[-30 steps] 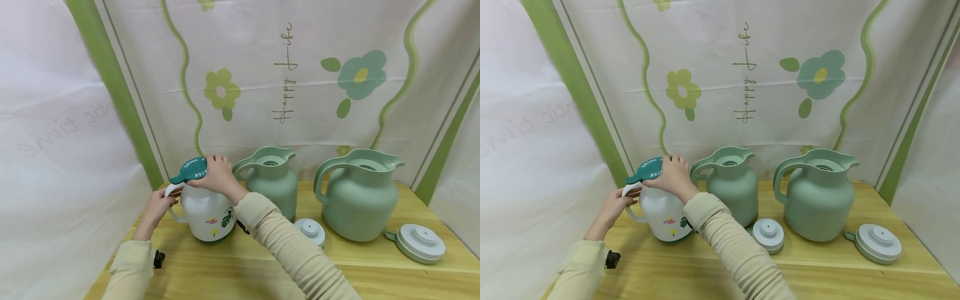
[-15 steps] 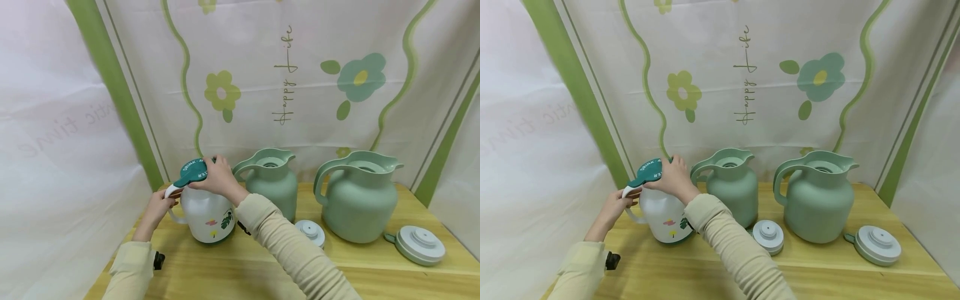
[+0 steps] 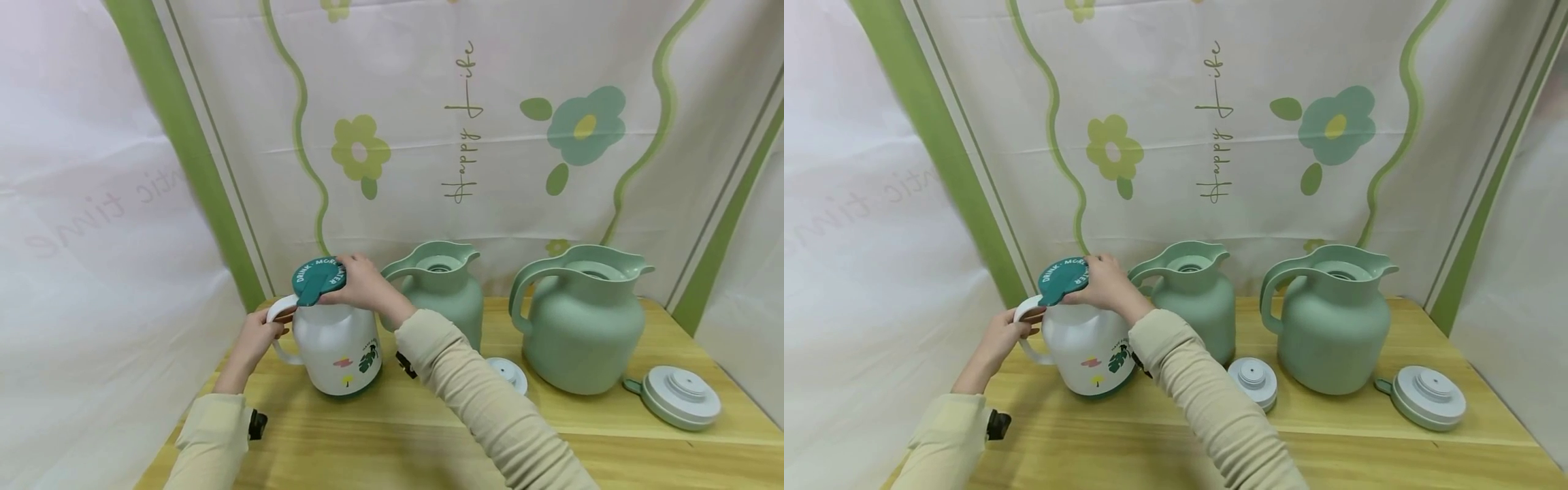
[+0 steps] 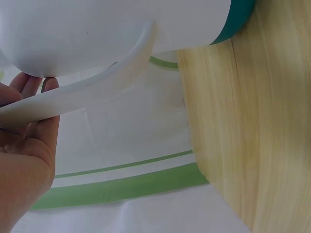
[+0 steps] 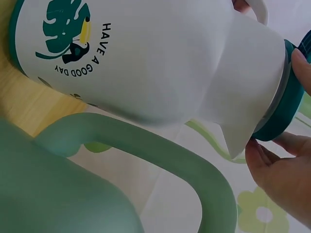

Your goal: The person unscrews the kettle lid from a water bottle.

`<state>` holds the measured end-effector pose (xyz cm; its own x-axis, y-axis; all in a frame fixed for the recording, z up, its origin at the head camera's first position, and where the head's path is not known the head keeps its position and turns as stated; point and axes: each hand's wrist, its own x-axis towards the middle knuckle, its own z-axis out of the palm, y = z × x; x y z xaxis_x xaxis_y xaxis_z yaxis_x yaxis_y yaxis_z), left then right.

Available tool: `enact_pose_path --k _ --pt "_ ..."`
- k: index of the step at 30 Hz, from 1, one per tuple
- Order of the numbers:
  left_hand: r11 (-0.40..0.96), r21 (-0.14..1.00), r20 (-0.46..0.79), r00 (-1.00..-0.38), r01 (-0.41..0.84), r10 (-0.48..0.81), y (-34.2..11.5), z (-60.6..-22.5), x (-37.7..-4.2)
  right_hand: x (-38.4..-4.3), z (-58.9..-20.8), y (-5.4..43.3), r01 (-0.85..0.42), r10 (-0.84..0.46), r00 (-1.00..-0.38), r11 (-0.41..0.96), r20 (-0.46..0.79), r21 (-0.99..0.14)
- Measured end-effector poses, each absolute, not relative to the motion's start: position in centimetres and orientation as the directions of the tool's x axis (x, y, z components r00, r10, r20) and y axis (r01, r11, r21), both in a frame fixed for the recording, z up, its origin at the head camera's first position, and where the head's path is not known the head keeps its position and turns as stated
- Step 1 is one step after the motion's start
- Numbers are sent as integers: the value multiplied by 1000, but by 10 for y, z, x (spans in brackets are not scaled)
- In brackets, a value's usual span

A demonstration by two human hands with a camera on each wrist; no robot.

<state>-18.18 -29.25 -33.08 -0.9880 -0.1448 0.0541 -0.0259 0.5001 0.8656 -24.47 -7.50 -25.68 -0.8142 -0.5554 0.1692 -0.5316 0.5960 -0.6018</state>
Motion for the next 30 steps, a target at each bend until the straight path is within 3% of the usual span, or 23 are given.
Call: enact_pose_path --k 10,16,30 --pt "499 866 54 -989 -23 -140 -294 -332 -182 -246 -254 -70 -475 -588 -803 537 94 -697" --pt "506 862 62 -989 -14 -133 -294 -332 -182 -240 -250 -76 -418 -548 -834 547 67 -726" --pt "515 857 65 -987 -19 -144 -294 -331 -182 -221 -238 -102 -356 -442 -897 746 -17 -563"
